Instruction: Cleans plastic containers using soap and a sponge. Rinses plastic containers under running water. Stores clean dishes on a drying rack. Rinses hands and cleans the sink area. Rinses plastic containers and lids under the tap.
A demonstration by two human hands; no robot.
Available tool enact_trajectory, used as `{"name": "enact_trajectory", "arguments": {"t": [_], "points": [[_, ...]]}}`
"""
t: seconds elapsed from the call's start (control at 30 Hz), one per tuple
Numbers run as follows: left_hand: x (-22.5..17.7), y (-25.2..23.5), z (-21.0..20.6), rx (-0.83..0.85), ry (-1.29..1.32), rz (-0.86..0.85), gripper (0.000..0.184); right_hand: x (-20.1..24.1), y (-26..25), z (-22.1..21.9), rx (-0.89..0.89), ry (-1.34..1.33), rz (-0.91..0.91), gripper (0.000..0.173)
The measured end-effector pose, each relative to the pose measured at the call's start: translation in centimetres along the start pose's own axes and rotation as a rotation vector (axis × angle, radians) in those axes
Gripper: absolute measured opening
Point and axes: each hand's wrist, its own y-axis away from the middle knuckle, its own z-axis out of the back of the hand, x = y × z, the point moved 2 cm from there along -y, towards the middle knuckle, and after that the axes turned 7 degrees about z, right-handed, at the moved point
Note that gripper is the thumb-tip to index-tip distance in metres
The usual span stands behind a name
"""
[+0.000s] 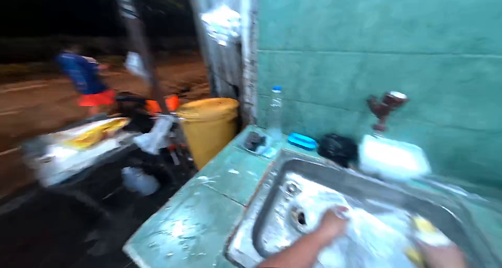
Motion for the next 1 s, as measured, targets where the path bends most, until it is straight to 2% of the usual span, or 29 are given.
{"name": "enact_trajectory", "arguments": {"t": [0.07, 0.17, 0.23, 0.3, 0.37, 0.43, 0.6, 0.7, 0.77, 0.87, 0.9, 1.0], "points": [[0.5, -0.5, 1.7, 0.022, -0.086, 0.123, 0.04, 0.3, -0.4, -0.2, -0.062, -0.061, -0.093, 0.055], [1.0, -1.8, 2.5, 0.018, -0.332, 0.165, 0.041, 0.4, -1.5, 0.3, -0.019, 0.015, -0.151, 0.052], [0.9, -2.1, 2.5, 0.021, -0.656, 0.216, 0.052, 0.5, -2.3, 0.1, 0.117, 0.172, -0.169, 0.052], [0.9, -2.2, 1.9, 0.07, -0.932, 0.269, 0.072, 0.3, -2.8, -0.7, 0.269, 0.298, -0.16, 0.053], [1.3, -2.3, 1.0, 0.112, -1.081, 0.258, 0.083, 0.3, -2.9, -2.2, 0.419, 0.403, -0.142, 0.057], [1.6, -2.6, 0.1, 0.126, -1.119, 0.23, 0.086, 0.7, -2.3, -4.1, 0.552, 0.521, -0.15, 0.059], [2.5, -3.4, -1.5, 0.198, -0.933, 0.198, 0.074, 1.5, -0.9, -6.4, 0.651, 0.618, -0.14, 0.052], [1.3, -3.4, -0.9, 0.274, -0.645, 0.168, 0.039, 0.8, -1.4, -5.1, 0.588, 0.469, -0.084, 0.053], [-0.8, -2.5, -0.3, 0.25, -0.43, 0.166, 0.025, 0.8, -1.3, -3.3, 0.407, 0.259, -0.084, 0.053], [-3.9, -0.6, -0.3, 0.066, -0.073, 0.097, 0.028, 1.3, -0.4, -1.6, -0.001, -0.254, -0.178, 0.056], [-4.7, 0.4, -0.7, 0.024, 0.04, 0.057, 0.033, 1.7, 0.0, -1.7, -0.059, -0.387, -0.214, 0.056], [-5.4, 2.7, -2.0, -0.024, 0.284, -0.082, 0.05, 3.4, 2.0, -3.7, -0.008, -0.529, -0.269, 0.057]]}}
